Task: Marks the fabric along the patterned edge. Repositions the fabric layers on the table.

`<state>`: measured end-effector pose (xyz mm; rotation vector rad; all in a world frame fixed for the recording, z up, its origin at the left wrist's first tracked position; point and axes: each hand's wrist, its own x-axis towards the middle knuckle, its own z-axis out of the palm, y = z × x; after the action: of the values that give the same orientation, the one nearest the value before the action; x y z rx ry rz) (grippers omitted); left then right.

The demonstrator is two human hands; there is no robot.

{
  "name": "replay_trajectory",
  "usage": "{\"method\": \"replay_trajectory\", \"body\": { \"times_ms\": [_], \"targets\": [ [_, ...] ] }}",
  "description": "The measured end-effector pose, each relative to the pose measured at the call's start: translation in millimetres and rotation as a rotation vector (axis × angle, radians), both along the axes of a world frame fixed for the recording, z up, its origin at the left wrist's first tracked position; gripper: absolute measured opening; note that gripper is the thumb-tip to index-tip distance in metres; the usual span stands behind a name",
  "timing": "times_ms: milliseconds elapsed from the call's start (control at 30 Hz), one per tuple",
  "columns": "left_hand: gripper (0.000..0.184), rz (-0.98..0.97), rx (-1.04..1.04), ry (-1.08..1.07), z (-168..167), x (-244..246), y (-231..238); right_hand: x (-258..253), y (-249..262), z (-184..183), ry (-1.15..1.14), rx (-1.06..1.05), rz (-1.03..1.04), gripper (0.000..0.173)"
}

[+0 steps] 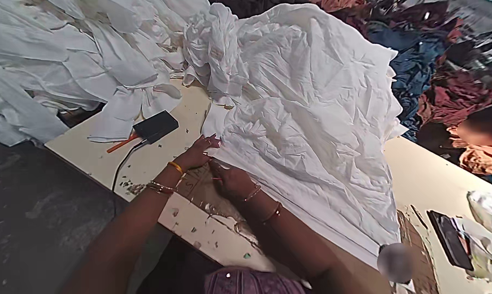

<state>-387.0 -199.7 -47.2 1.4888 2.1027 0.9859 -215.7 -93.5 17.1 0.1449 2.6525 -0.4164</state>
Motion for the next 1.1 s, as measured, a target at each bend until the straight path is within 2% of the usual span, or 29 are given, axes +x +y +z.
{"method": "replay_trajectory", "body": {
  "times_ms": [133,200,300,400,533,633,733,800,867,900,967,1033,1100],
  "targets": [
    [0.018,-0.038,0.208,0.069,-20.9,-2.8,-5.0,6.3,1.9,-8.7,0.0,-0.005,0.011,0.059],
    [0.021,0.019,0.256,0.038,-18.7,-1.7,-9.6,2.2,1.4,-5.1,-0.037,0.01,0.019,0.06],
    [0.015,0.174,0.289,-0.032,-15.5,5.1,-10.7,0.0,-1.0,-2.9,-0.068,0.035,0.029,0.062],
    [0.018,0.358,0.208,-0.023,-23.8,15.3,-7.3,1.4,-1.3,-1.9,-0.088,0.041,0.02,0.062],
    [0.027,0.546,0.023,-0.045,-11.3,28.8,-2.6,-0.5,-5.1,-0.5,-0.082,0.019,0.003,0.062],
    [0.033,0.566,-0.14,0.015,-4.7,38.8,6.8,-0.6,-9.2,1.9,-0.086,0.034,0.002,0.058],
    [0.036,0.558,-0.189,0.126,-8.1,45.4,11.4,-1.0,-15.5,2.7,-0.101,0.029,0.002,0.053],
    [0.036,0.549,-0.216,0.157,-7.8,48.5,12.9,10.9,-5.6,0.9,-0.033,-0.077,-0.002,0.053],
    [0.038,0.534,-0.223,0.174,-7.0,48.7,13.6,47.2,20.7,-1.5,0.236,-0.251,-0.127,0.052],
    [0.039,0.53,-0.22,0.187,-7.5,48.4,13.1,77.0,36.6,-5.1,0.454,-0.233,-0.252,0.055],
    [0.039,0.523,-0.224,0.183,-8.2,48.7,12.3,151.7,83.4,-18.8,0.799,0.099,-0.605,0.055],
    [0.038,0.512,-0.232,0.187,-8.0,47.6,12.9,245.5,142.6,-36.9,0.79,0.476,-0.993,0.056],
    [0.038,0.498,-0.23,0.203,-9.8,44.2,13.3,333.0,188.5,-55.4,0.539,0.731,-1.262,0.071]
  ]
}}
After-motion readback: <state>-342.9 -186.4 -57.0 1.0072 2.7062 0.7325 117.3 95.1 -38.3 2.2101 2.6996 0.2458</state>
